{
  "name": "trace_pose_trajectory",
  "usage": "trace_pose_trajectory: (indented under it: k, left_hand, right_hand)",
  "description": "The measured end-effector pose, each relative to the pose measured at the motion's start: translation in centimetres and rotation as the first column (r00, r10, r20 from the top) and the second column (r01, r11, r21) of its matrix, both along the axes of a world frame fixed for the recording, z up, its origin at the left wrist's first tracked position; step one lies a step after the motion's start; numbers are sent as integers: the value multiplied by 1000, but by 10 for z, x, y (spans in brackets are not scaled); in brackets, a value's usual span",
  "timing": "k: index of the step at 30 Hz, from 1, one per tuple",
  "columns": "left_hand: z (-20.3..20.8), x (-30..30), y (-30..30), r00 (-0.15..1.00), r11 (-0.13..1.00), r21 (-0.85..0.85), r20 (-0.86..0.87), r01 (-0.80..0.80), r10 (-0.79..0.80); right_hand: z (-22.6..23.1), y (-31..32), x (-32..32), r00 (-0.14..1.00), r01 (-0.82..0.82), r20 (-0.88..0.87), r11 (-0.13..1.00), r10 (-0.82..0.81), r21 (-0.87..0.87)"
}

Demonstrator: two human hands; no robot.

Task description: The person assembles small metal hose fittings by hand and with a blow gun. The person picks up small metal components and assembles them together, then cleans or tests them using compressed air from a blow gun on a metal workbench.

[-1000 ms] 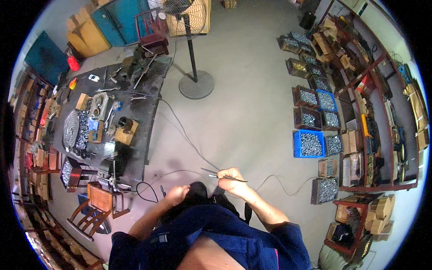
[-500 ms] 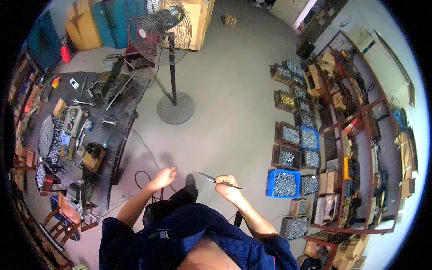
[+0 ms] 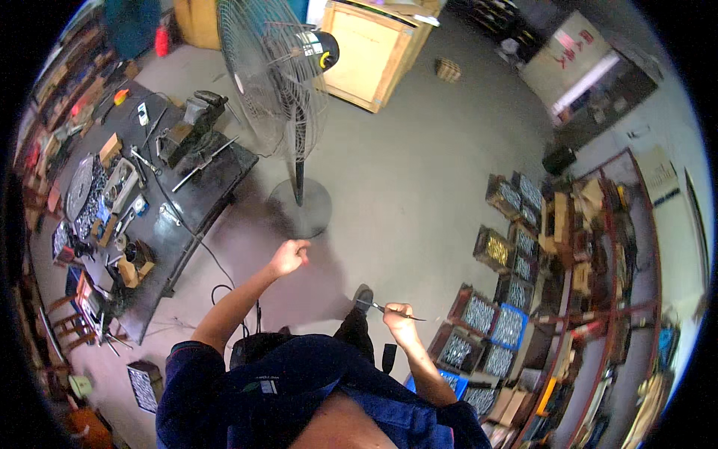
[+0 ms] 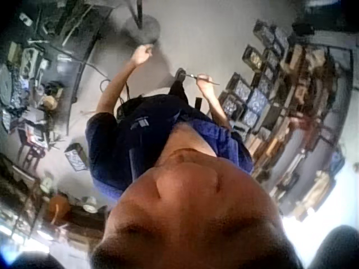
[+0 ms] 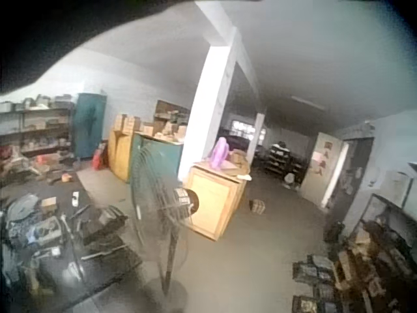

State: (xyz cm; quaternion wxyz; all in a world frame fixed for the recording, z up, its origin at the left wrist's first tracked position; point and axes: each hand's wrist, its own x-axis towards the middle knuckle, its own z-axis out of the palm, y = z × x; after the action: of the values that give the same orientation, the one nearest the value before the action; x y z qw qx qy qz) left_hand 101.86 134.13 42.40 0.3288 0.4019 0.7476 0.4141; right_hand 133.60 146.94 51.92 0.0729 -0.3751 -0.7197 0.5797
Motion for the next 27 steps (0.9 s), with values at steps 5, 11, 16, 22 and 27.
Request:
trace_pose_trajectory:
  k: [5, 11, 16, 22, 27]
  left_hand:
    - [-41, -12, 94, 933, 936, 67, 125, -346, 336]
    - [-18, -29, 152, 838, 842, -21, 80, -539, 539]
    - [-17, -76, 218, 637, 619, 165, 95, -768, 765]
    - [-22, -163, 302, 390, 340, 248, 196, -907, 899]
    - [6, -230, 330, 131, 143, 139, -88, -980, 987]
  right_hand:
    - [-19, 149, -37, 969, -188, -139, 975, 203, 117]
    - [-3, 274, -125, 881, -417, -201, 904, 428, 95]
    - [2, 339, -223, 795, -591, -205, 805, 571, -49]
    - [17, 396, -323, 677, -709, -163, 695, 718, 117]
    - [3, 475, -386, 644, -753, -130, 654, 754, 66]
